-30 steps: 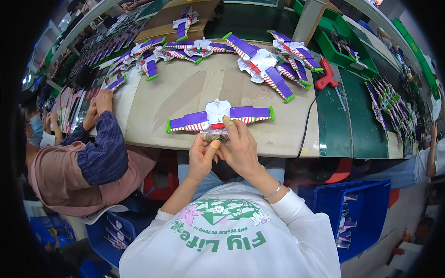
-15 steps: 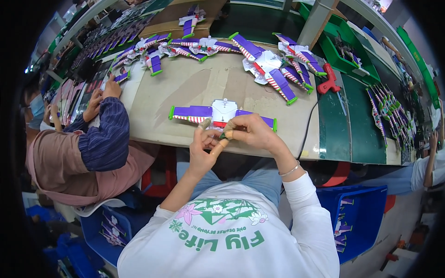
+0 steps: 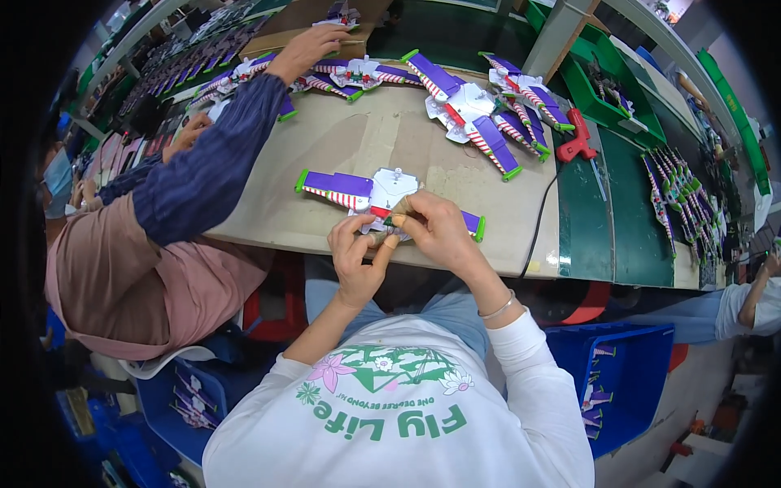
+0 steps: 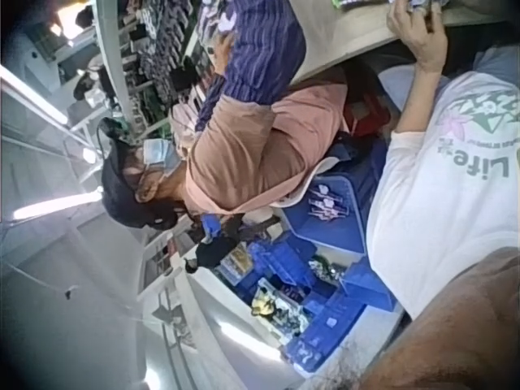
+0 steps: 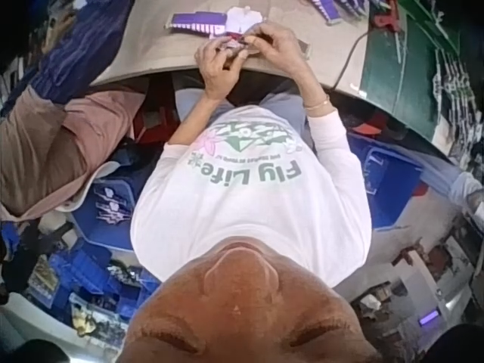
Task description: The person assembles plastic toy components into finished toy units using a hot glue gun.
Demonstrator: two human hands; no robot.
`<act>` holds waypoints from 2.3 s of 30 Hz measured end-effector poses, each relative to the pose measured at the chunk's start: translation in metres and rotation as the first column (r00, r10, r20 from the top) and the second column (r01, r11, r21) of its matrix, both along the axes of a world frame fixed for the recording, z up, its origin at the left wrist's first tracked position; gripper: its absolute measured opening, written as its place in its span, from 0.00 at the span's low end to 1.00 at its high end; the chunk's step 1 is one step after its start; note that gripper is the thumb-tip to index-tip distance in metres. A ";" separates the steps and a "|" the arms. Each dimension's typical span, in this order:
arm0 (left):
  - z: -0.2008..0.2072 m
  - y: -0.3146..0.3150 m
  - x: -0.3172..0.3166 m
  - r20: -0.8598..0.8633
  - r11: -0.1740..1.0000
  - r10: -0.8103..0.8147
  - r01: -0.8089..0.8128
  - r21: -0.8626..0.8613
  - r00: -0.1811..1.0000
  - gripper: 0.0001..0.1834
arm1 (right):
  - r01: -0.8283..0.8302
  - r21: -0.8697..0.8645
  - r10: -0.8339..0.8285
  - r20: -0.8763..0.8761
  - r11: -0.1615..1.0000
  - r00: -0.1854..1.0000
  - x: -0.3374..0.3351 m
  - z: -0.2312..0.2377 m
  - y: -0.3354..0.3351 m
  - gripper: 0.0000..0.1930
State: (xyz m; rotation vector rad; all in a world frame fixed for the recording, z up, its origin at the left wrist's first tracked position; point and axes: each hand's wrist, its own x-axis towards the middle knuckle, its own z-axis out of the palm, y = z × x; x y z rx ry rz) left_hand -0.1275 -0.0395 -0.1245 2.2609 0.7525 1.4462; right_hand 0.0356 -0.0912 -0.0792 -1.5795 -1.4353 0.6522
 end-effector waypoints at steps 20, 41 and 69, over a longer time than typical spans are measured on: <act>-0.008 0.007 0.006 0.095 0.998 0.045 -0.041 -0.049 0.994 0.08 | 0.133 0.194 -0.198 0.367 0.972 0.909 -0.021 -0.005 0.014 0.05; -0.009 0.015 -0.011 0.045 0.988 -0.144 0.146 -0.042 0.989 0.10 | -0.110 0.079 0.029 0.665 0.991 0.747 -0.029 0.015 0.024 0.07; 0.046 0.277 0.064 -0.191 0.953 0.266 -0.288 -0.093 0.945 0.31 | 0.532 0.261 -0.580 0.528 0.806 0.620 0.110 -0.018 0.007 0.32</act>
